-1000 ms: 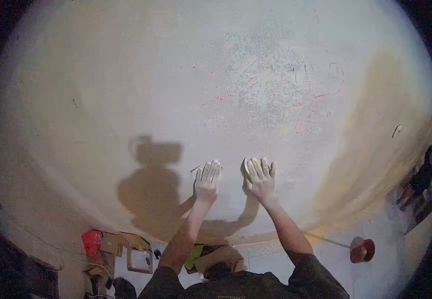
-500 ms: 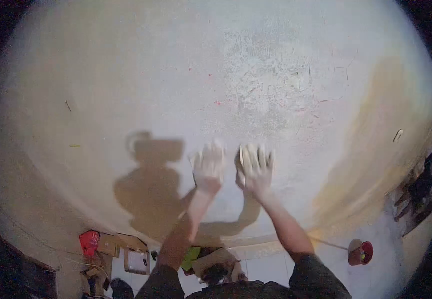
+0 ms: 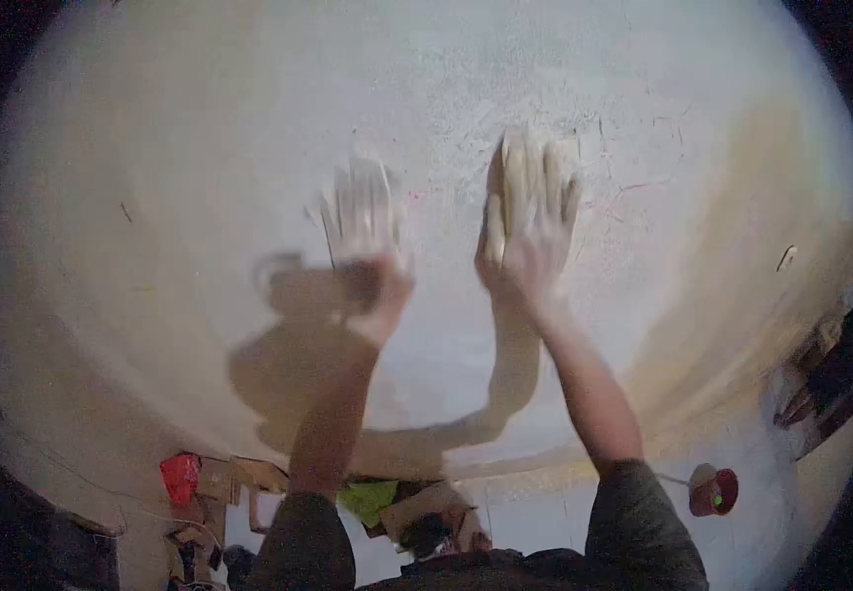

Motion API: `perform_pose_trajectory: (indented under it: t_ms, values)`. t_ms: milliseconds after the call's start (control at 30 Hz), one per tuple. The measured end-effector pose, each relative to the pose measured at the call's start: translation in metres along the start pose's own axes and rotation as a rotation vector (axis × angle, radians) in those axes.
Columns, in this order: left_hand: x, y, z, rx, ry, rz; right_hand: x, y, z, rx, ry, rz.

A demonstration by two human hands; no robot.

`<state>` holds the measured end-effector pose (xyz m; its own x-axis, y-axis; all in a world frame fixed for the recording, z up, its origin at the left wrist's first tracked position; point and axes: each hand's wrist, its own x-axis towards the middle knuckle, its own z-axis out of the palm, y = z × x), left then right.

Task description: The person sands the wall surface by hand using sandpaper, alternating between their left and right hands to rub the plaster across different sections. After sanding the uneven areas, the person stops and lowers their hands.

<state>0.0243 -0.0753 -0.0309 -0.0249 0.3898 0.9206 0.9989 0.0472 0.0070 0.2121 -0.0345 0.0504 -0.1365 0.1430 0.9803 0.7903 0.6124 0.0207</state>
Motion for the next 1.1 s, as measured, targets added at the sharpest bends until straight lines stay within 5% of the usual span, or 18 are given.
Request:
perform_pose_trajectory:
  t_ms: [133, 233, 300, 367, 433, 467, 533, 633, 833, 933, 1033, 1067, 1100]
  values:
    - [-0.099, 0.009, 0.031, -0.114, -0.005, 0.077, -0.174, 0.014, 0.016, -0.169, -0.255, -0.205]
    - [-0.16, 0.001, 0.041, -0.214, -0.117, 0.135, -0.297, 0.018, 0.02, -0.007, -0.524, 0.014]
    - [-0.169, -0.014, 0.067, -0.271, -0.238, 0.111, -0.265, 0.018, 0.016, -0.093, -0.456, -0.116]
    - [-0.161, -0.027, 0.097, -0.9, -0.105, -0.26, -0.202, 0.027, 0.017, -0.114, -0.282, -0.247]
    - [-0.047, 0.006, 0.01, -1.076, 0.002, -0.411, -0.093, 0.014, 0.003, 0.014, -0.195, -0.107]
    - [-0.057, 0.006, 0.012, -1.072, -0.013, -0.422, -0.047, 0.012, -0.002, 0.002, -0.118, -0.108]
    - [-0.026, -0.004, 0.04, -0.887, -0.039, -0.324, 0.019, 0.004, -0.008, 0.036, 0.013, -0.041]
    - [-0.03, -0.004, 0.067, -0.614, -0.042, -0.151, 0.016, 0.0, -0.009, 0.005, -0.024, -0.039]
    - [-0.152, 0.015, 0.06, -0.159, -0.029, 0.135, -0.217, 0.014, 0.023, -0.107, -0.268, -0.106]
    - [-0.156, 0.019, 0.057, -0.252, 0.008, 0.125, -0.22, 0.016, 0.024, -0.111, -0.301, -0.142]
    - [-0.053, 0.02, 0.023, -0.238, 0.037, 0.113, -0.1, -0.001, 0.009, -0.038, -0.208, -0.106]
    - [-0.002, 0.025, -0.003, -0.024, 0.046, 0.168, -0.055, -0.005, 0.01, -0.045, -0.11, -0.101]
    - [-0.01, 0.025, -0.004, -0.028, 0.026, 0.167, -0.011, -0.011, 0.004, -0.083, -0.086, -0.082]
